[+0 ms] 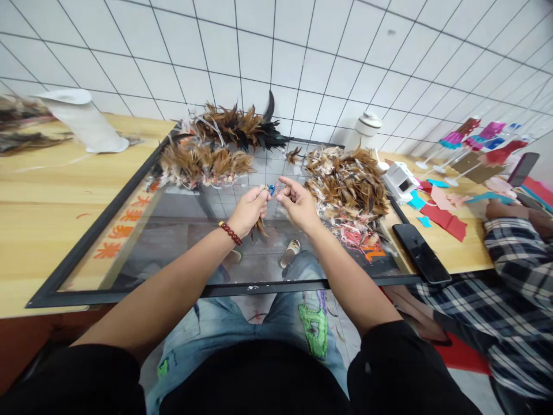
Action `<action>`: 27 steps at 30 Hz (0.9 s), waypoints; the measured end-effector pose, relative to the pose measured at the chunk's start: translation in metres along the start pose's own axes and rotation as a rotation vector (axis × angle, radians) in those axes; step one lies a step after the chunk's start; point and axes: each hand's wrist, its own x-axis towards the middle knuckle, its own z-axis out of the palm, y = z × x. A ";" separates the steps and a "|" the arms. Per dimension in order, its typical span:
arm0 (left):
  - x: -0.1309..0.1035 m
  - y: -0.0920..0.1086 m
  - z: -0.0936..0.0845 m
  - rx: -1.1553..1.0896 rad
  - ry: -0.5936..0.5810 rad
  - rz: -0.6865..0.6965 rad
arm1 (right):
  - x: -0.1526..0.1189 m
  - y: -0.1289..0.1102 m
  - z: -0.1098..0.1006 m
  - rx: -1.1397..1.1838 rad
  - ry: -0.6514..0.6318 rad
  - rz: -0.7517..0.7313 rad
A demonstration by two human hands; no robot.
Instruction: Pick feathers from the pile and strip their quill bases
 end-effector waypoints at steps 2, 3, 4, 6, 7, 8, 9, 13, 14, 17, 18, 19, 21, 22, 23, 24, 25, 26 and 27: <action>0.001 0.000 -0.001 -0.008 0.018 0.008 | -0.001 -0.003 0.001 0.012 -0.001 -0.003; 0.001 0.001 -0.001 -0.021 0.034 0.010 | -0.002 -0.005 0.002 0.017 0.006 -0.002; 0.002 0.002 -0.002 -0.038 0.053 0.006 | -0.003 -0.007 0.002 0.024 0.015 0.002; 0.004 0.005 -0.004 -0.082 0.088 -0.011 | -0.004 -0.012 0.001 0.051 0.027 0.016; 0.005 0.007 -0.004 -0.103 0.101 -0.023 | -0.004 -0.014 0.001 0.070 0.027 0.025; 0.005 0.009 -0.005 -0.122 0.110 -0.033 | -0.005 -0.015 0.000 0.091 0.026 0.035; 0.005 0.011 -0.005 -0.135 0.111 -0.039 | -0.005 -0.016 0.000 0.112 0.025 0.043; 0.001 0.017 -0.002 -0.106 0.047 -0.050 | -0.004 -0.016 0.000 0.176 0.015 0.066; 0.000 0.018 -0.002 -0.079 0.024 -0.061 | -0.005 -0.016 0.000 0.183 0.007 0.073; -0.003 0.018 -0.001 -0.004 -0.003 -0.110 | -0.005 -0.017 0.001 0.172 -0.023 0.098; -0.004 0.017 -0.001 0.006 0.002 -0.124 | -0.006 -0.017 0.001 0.165 -0.028 0.102; -0.004 0.016 -0.001 0.009 0.008 -0.137 | -0.006 -0.018 0.001 0.161 -0.030 0.102; -0.003 0.015 -0.002 0.003 0.013 -0.158 | -0.006 -0.018 0.000 0.160 -0.021 0.092; -0.003 0.015 -0.002 -0.002 0.009 -0.171 | -0.006 -0.018 0.000 0.160 -0.014 0.084; -0.002 0.015 -0.002 -0.004 -0.001 -0.187 | -0.005 -0.017 -0.001 0.158 -0.007 0.075; -0.002 0.016 -0.002 -0.005 -0.011 -0.205 | -0.004 -0.015 -0.001 0.151 0.000 0.066; -0.002 0.016 -0.002 -0.005 -0.019 -0.222 | -0.003 -0.013 -0.002 0.139 0.005 0.057; -0.001 0.016 -0.002 -0.005 -0.022 -0.235 | -0.003 -0.012 -0.002 0.119 0.013 0.044; -0.001 0.017 -0.002 -0.008 -0.020 -0.244 | -0.003 -0.011 -0.003 0.087 0.027 0.025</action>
